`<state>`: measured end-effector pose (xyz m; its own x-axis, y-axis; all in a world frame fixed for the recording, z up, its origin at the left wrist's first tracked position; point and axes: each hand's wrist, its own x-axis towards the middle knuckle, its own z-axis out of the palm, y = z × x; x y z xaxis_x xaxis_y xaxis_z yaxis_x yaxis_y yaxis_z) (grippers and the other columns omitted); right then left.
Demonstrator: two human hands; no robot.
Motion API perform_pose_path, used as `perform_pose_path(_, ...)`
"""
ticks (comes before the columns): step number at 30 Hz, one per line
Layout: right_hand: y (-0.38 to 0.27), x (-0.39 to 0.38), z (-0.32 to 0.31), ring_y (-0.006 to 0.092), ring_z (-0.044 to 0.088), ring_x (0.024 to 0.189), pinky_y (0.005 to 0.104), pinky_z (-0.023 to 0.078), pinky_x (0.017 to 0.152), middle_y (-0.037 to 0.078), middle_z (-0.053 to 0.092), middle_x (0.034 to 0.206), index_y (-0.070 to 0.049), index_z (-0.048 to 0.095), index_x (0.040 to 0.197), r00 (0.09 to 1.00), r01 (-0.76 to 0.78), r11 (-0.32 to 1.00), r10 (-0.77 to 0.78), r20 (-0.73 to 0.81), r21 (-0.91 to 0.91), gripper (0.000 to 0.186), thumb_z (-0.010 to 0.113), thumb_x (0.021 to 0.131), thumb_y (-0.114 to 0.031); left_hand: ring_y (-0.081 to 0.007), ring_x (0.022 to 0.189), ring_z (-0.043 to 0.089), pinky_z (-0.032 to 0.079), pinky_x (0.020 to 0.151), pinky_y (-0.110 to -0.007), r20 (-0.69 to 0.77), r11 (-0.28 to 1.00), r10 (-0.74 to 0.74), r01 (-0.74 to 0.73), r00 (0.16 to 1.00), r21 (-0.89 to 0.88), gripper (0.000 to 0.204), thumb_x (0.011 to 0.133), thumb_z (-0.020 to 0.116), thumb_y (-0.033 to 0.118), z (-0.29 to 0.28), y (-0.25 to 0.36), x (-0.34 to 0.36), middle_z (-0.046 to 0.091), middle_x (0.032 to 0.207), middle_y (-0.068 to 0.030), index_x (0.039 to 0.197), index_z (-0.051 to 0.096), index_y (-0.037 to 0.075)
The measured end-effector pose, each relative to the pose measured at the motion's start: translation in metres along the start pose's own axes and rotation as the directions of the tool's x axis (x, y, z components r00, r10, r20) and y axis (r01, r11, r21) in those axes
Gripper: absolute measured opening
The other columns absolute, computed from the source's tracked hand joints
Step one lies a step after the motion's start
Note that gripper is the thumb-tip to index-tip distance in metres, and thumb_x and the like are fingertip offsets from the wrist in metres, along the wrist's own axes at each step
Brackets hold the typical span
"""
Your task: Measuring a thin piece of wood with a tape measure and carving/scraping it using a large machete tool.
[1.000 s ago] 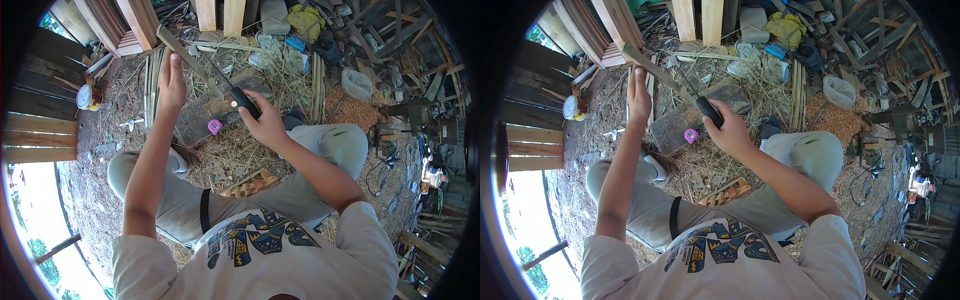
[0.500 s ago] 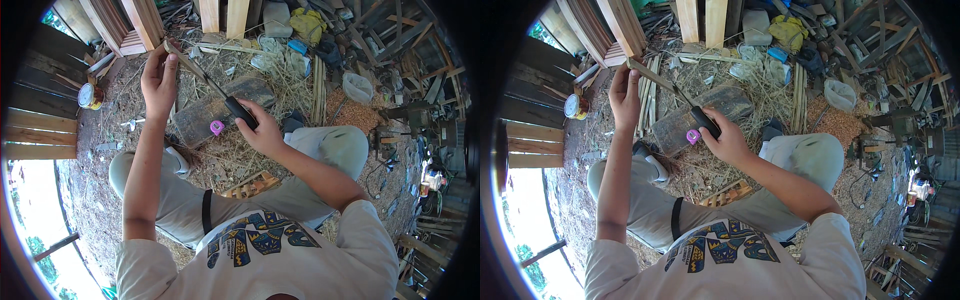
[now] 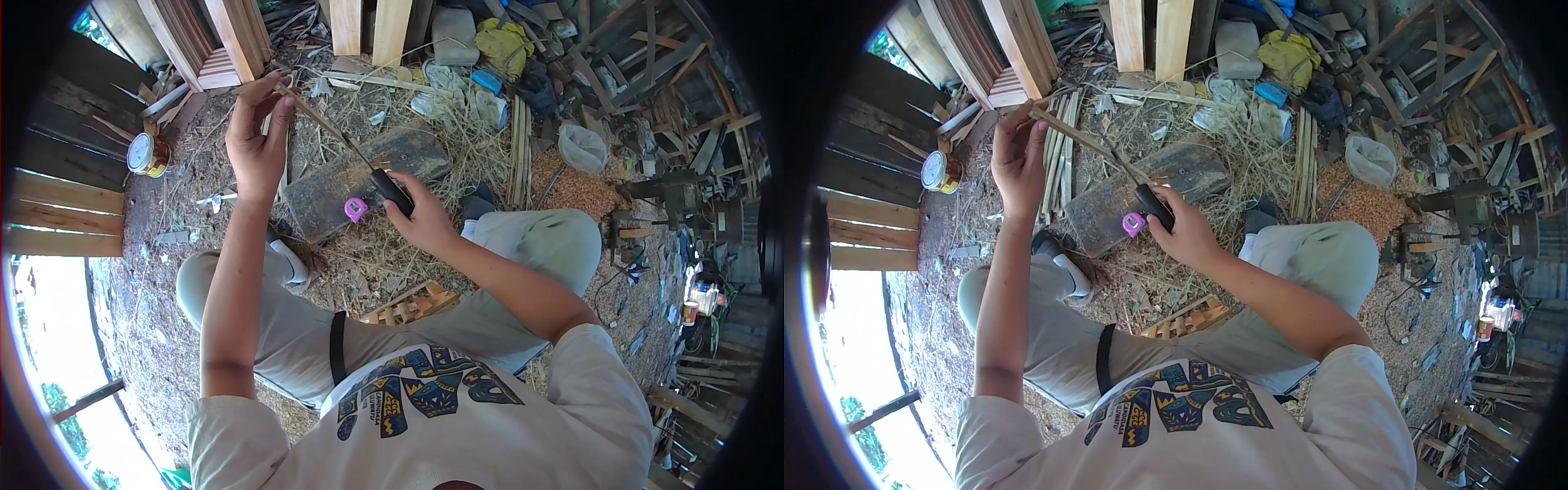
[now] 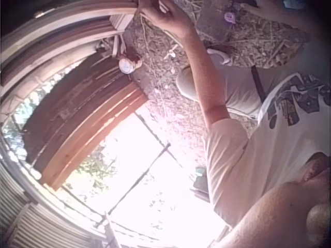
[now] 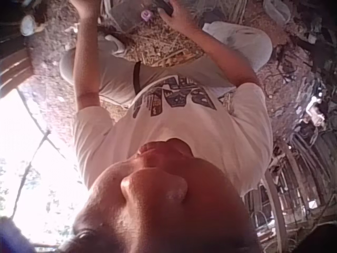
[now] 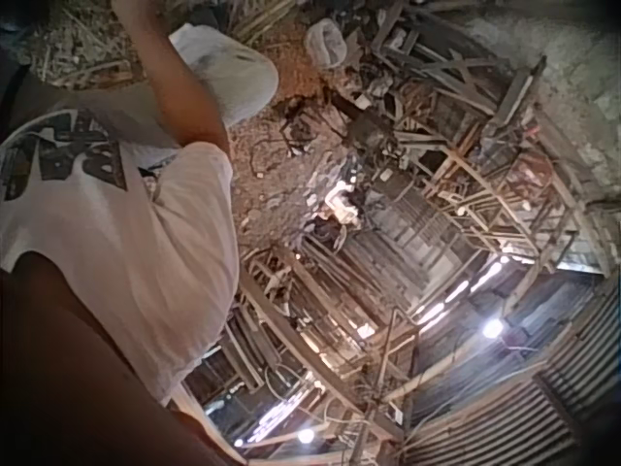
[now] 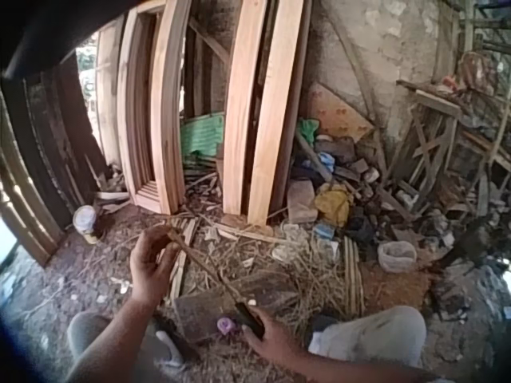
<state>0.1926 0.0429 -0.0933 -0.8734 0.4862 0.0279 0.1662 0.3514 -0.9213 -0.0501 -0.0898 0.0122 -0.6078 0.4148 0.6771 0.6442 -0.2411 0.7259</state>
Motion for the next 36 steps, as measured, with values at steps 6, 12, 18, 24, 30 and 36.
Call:
perform_pose_path(6, 0.031, 0.009, 0.009, 0.0279, 0.069, 0.069, 0.0433, 0.051, 0.065, 0.016, 0.069, 0.087, 0.0, 0.054, 0.135, 0.957, -0.239, 0.971, 0.239, 0.163, -0.02, 0.053, 0.066, 0.095, -0.032, -0.0189, 0.115, 0.066, 0.056, 0.099, -0.032, 0.019, 0.921, 0.201, -0.195, 0.98, 0.337, 0.03, 0.096, 0.07, -0.001, -0.001, 0.016, 0.0, 0.066, 0.124, -0.0127, 0.126, 0.065, 0.0)
perform_pose_path(12, 0.034, 0.015, 0.018, 0.0272, 0.068, 0.067, 0.0436, 0.049, 0.062, 0.014, 0.067, 0.079, 0.002, 0.059, 0.12, 0.925, -0.342, 0.939, 0.327, 0.192, 0.049, 0.044, 0.065, 0.096, -0.035, -0.0201, 0.11, 0.07, 0.058, 0.094, -0.031, -0.057, 0.971, 0.154, -0.14, 0.986, 0.191, 0.028, 0.092, 0.073, -0.005, 0.008, 0.016, -0.004, 0.068, 0.12, -0.0134, 0.12, 0.068, -0.002)
perform_pose_path(18, 0.005, 0.025, 0.012, 0.0285, 0.066, 0.063, 0.0426, 0.047, 0.058, 0.013, 0.063, 0.071, 0.001, 0.061, 0.108, 0.986, -0.159, 0.977, 0.165, 0.027, -0.143, 0.037, 0.065, 0.099, -0.035, -0.0223, 0.107, 0.07, 0.058, 0.091, -0.032, -0.06, 0.959, 0.156, -0.136, 0.986, 0.248, 0.027, 0.09, 0.074, -0.005, 0.01, 0.025, 0.0, 0.069, 0.12, -0.0139, 0.117, 0.069, -0.002)
perform_pose_path(24, -0.037, 0.025, 0.001, 0.027, 0.065, 0.06, 0.0412, 0.047, 0.057, 0.011, 0.061, 0.067, -0.001, 0.06, 0.104, 0.986, 0.079, 0.997, -0.077, -0.145, 0.008, 0.034, 0.062, 0.103, -0.035, -0.0241, 0.106, 0.071, 0.058, 0.09, -0.032, -0.069, 0.96, 0.143, -0.122, 0.987, 0.251, 0.028, 0.09, 0.074, -0.005, 0.01, 0.025, 0.003, 0.069, 0.116, -0.0138, 0.117, 0.069, -0.001)
perform_pose_path(30, 0.002, 0.018, 0.009, 0.0265, 0.063, 0.061, 0.0415, 0.047, 0.059, 0.012, 0.062, 0.07, -0.001, 0.061, 0.104, 0.995, -0.096, 0.994, 0.094, -0.039, -0.058, 0.039, 0.06, 0.104, -0.04, -0.0247, 0.106, 0.071, 0.059, 0.09, -0.033, -0.071, 0.966, 0.126, -0.106, 0.99, 0.235, 0.027, 0.09, 0.074, -0.005, 0.012, 0.028, 0.004, 0.069, 0.116, -0.0144, 0.117, 0.069, -0.001)
perform_pose_path(36, 0.022, 0.02, 0.014, 0.0281, 0.061, 0.064, 0.0418, 0.046, 0.062, 0.013, 0.062, 0.073, 0.0, 0.063, 0.103, 0.979, -0.203, 0.962, 0.204, -0.015, -0.184, 0.046, 0.059, 0.104, -0.046, -0.0251, 0.106, 0.071, 0.059, 0.089, -0.034, -0.072, 0.967, 0.109, -0.089, 0.991, 0.239, 0.028, 0.091, 0.074, -0.004, 0.013, 0.03, 0.004, 0.07, 0.117, -0.0149, 0.118, 0.07, 0.0)
